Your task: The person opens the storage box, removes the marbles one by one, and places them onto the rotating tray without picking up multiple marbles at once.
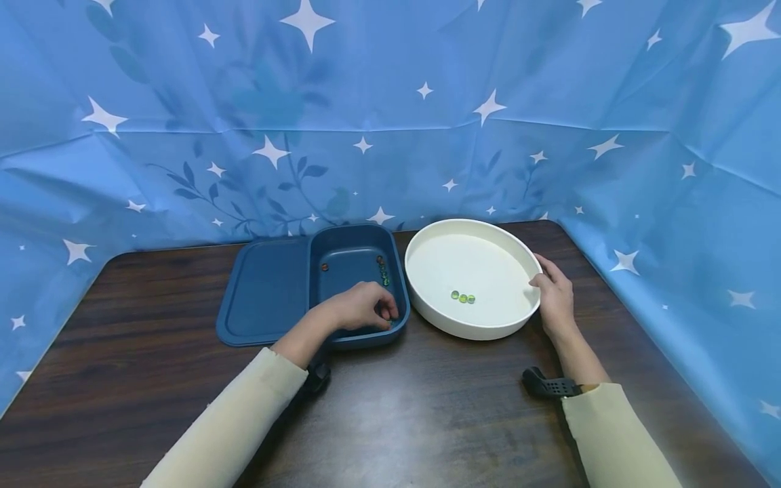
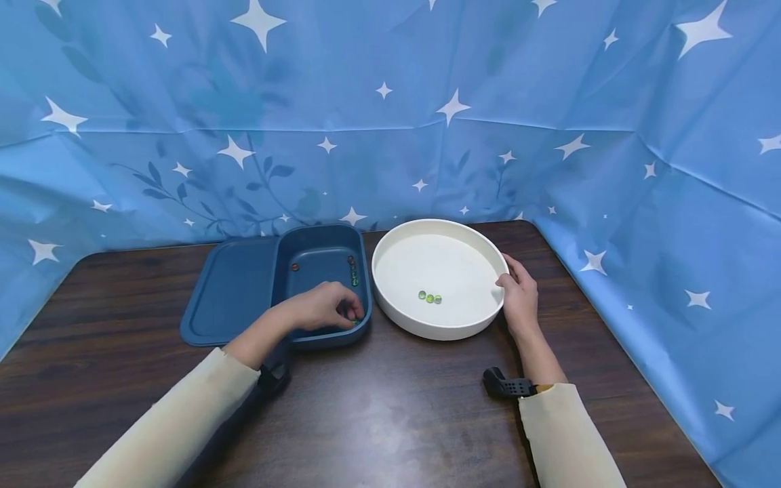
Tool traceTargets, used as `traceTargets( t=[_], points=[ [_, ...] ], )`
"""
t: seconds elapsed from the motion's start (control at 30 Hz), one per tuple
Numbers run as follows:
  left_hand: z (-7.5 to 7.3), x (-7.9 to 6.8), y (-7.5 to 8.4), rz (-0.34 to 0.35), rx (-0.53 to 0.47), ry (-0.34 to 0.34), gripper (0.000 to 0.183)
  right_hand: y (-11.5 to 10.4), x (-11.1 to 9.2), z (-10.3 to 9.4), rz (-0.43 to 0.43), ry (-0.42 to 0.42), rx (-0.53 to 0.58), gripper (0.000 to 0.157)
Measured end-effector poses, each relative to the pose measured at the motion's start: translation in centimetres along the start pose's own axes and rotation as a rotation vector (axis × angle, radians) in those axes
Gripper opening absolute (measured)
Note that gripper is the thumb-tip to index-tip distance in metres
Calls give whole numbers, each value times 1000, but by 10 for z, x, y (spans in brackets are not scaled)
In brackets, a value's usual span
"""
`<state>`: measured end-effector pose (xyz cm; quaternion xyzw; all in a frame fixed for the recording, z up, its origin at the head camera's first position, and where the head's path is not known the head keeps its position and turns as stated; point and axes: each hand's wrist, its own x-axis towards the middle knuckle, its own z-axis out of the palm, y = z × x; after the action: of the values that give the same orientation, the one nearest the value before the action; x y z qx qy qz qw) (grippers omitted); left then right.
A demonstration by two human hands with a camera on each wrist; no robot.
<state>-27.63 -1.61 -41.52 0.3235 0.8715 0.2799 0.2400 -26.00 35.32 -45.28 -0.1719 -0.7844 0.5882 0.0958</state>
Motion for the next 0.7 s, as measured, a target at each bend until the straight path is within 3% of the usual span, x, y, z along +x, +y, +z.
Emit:
traceTargets(
  t=[0.43,0.7],
  points=[
    [3,2,-2,-75,2,116,6,0,-1,0,-12,-5,3,65],
    [2,1,-3,-225,53,247,8,-1,0,0,-4,-1,6,65]
  ],
)
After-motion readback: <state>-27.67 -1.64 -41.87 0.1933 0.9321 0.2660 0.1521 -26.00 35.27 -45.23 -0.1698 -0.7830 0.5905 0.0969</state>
